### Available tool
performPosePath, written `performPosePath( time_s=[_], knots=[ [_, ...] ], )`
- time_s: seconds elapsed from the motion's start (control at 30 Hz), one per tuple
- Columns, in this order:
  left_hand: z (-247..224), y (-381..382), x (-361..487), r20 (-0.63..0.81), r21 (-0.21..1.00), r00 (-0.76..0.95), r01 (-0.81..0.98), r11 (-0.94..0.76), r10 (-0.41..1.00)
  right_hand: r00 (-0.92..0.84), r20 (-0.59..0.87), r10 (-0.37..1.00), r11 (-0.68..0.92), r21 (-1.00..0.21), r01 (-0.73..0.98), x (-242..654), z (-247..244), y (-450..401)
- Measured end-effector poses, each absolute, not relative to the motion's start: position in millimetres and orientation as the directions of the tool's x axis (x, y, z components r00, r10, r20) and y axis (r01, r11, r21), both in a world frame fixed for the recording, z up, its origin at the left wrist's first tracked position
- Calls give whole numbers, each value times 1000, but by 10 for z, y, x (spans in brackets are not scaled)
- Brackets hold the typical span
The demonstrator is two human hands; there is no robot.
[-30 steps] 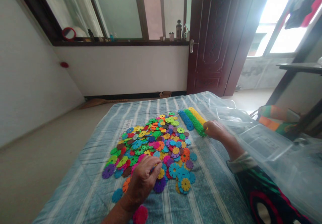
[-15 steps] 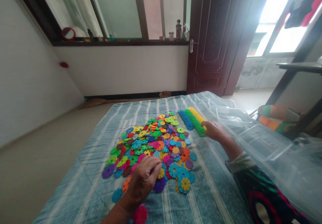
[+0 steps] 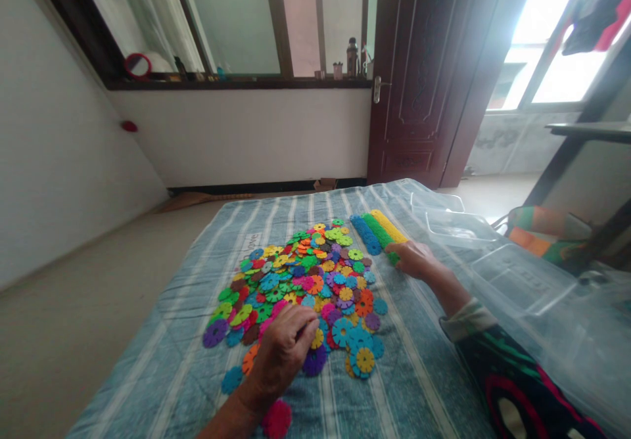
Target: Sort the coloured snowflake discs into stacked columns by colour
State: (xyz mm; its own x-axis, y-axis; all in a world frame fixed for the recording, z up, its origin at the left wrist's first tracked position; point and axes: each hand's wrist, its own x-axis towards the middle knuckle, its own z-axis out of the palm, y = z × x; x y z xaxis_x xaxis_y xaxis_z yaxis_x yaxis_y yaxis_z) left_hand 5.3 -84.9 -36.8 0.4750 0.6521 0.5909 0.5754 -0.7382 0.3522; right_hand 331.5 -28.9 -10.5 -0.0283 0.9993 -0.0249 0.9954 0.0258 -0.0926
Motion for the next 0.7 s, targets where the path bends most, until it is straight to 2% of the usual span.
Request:
performPosePath(
  time_s=[0.7],
  knots=[
    [-404,-838,40,564,376,472,583,-720,678,-65,10,998,65,-126,990,3341,-168,-275]
  ],
)
